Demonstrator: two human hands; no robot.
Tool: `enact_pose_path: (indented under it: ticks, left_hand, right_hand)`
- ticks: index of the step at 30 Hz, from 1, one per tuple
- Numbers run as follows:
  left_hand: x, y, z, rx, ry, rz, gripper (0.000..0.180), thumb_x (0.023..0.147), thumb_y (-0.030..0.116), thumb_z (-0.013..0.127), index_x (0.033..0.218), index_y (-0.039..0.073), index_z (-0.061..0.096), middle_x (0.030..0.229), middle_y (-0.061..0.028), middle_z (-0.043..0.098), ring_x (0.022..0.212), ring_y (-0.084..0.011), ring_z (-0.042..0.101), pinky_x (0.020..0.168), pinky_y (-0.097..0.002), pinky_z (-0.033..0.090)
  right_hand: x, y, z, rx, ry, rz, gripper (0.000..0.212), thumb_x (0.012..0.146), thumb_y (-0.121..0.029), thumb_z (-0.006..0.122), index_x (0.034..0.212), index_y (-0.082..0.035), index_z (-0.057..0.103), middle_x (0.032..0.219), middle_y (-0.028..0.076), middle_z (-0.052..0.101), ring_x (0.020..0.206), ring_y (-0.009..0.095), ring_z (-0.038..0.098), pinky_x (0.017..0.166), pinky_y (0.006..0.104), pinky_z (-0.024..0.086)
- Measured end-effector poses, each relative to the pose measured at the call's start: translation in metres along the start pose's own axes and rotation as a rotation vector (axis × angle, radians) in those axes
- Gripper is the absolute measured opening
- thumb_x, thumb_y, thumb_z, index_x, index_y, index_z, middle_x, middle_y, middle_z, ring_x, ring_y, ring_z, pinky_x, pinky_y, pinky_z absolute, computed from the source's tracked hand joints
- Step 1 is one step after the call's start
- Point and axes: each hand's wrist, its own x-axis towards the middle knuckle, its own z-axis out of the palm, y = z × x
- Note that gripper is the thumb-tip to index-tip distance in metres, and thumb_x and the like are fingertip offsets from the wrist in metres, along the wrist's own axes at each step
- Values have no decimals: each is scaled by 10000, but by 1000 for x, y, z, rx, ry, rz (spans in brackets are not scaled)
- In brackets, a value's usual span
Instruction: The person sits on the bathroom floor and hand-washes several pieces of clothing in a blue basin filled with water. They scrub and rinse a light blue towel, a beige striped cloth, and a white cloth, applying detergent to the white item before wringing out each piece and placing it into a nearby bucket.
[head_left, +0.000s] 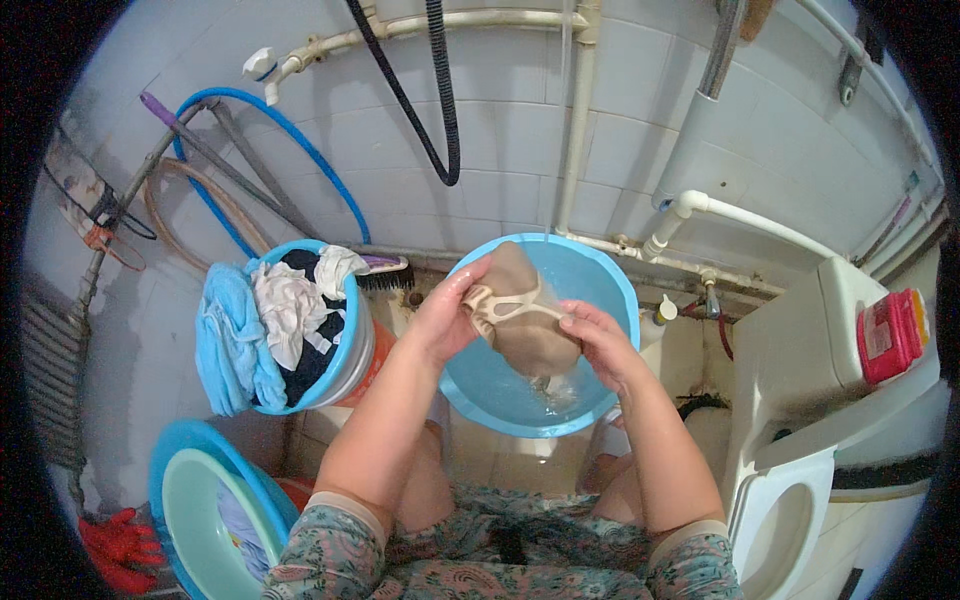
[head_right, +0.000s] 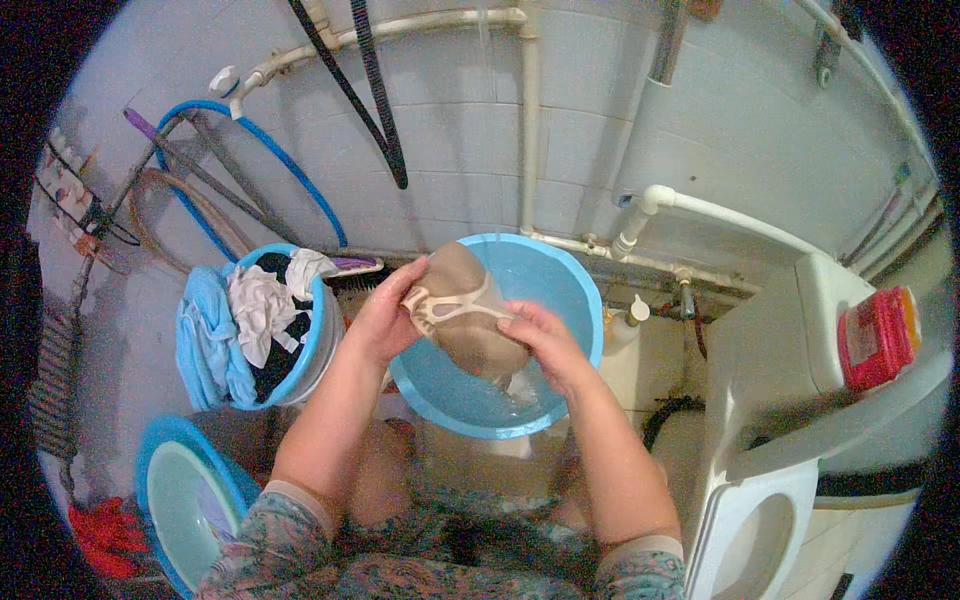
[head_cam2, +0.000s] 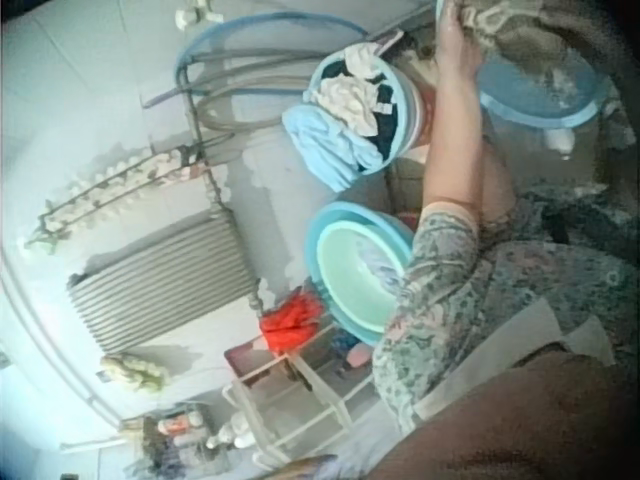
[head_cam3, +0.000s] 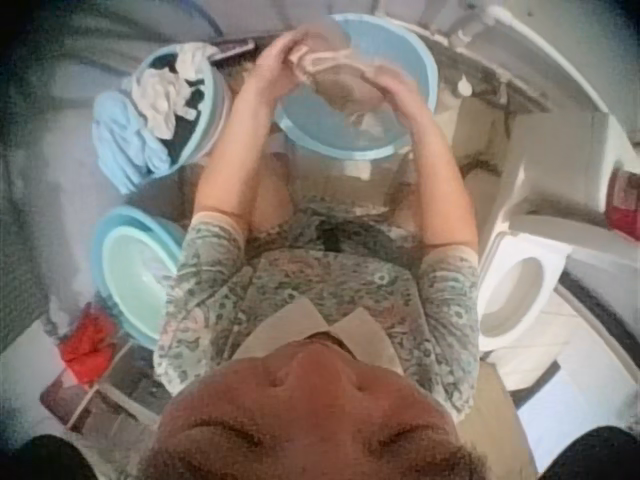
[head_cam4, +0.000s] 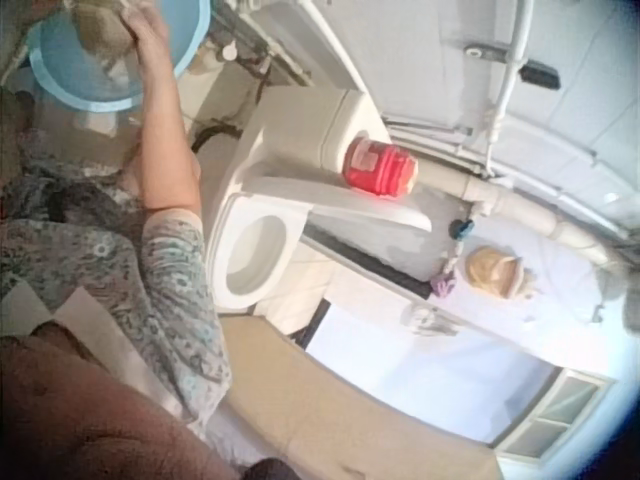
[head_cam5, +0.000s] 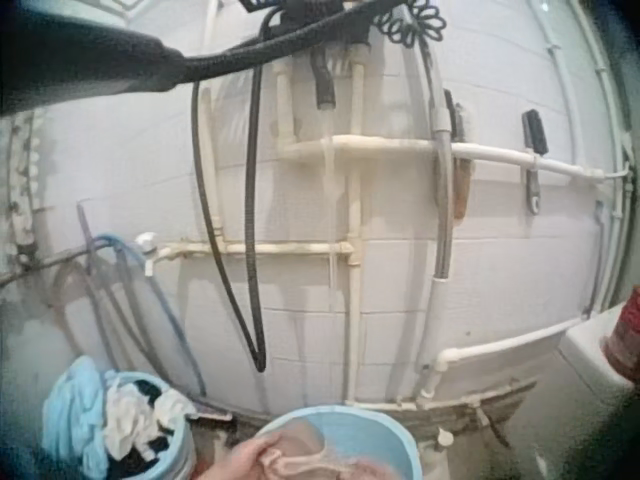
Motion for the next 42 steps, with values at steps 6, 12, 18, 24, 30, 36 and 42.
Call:
enact_pose_path:
  ticks: [6,12,18,24,30,36,42]
  left_hand:
    - [4,-6,-4,458,176,-12,747,862,342,530,1374,33,82,1216,-154,471,1089,-251,487,907,-376,404]
    - [15,-24,-21,960,207,-177,917,766,376,655,1375,19,69,1195,-211,463,1113,-269,454,877,-375,407]
    - [13,-24,-15,1155,-9,243,893,716,254,716,1372,38,150,1231,-208,432,1121,-250,445,898,-359,400]
    - [5,-25,2,1639,-2,303,441,671,136,687,1084,57,554,1074,-167,524,979,-325,507,853,-369,395]
    - [10,-6,5,1806,291,878,161,725,131,634,864,49,633,915,-107,595,804,-296,557,768,-374,419]
    - [17,2,19,1019,388,1026,166,801,66,555,962,51,591,973,-88,611,889,-199,574,789,-290,433]
    - [42,-33,-39,1476,495,530,370,830,147,522,1194,120,459,961,-196,591,900,-340,566,782,-377,445]
  right_hand:
    - [6,13,13,82,81,46,376,834,-174,570,1164,-14,487,1069,74,573,949,159,552,821,270,424]
    - [25,34,-18,-399,201,-219,480,796,-103,594,1222,22,412,1152,138,541,1034,174,521,861,297,410]
    - [18,30,-16,-682,283,-450,629,761,-115,624,1313,-46,330,1247,188,462,1141,250,470,935,321,374]
    - [4,13,-17,-1042,235,-446,623,736,-114,639,1293,-70,364,1207,185,484,1089,307,491,906,343,399]
    - [8,6,-35,-1156,298,-286,269,742,-97,604,1010,-78,592,873,104,630,804,263,601,717,344,465]
    - [14,11,-53,-1175,532,-188,173,778,-205,551,914,-135,631,863,97,636,806,279,609,680,390,479]
    - [9,12,-54,-1171,497,-171,235,784,-253,542,961,-119,618,877,112,637,820,284,609,703,394,478]
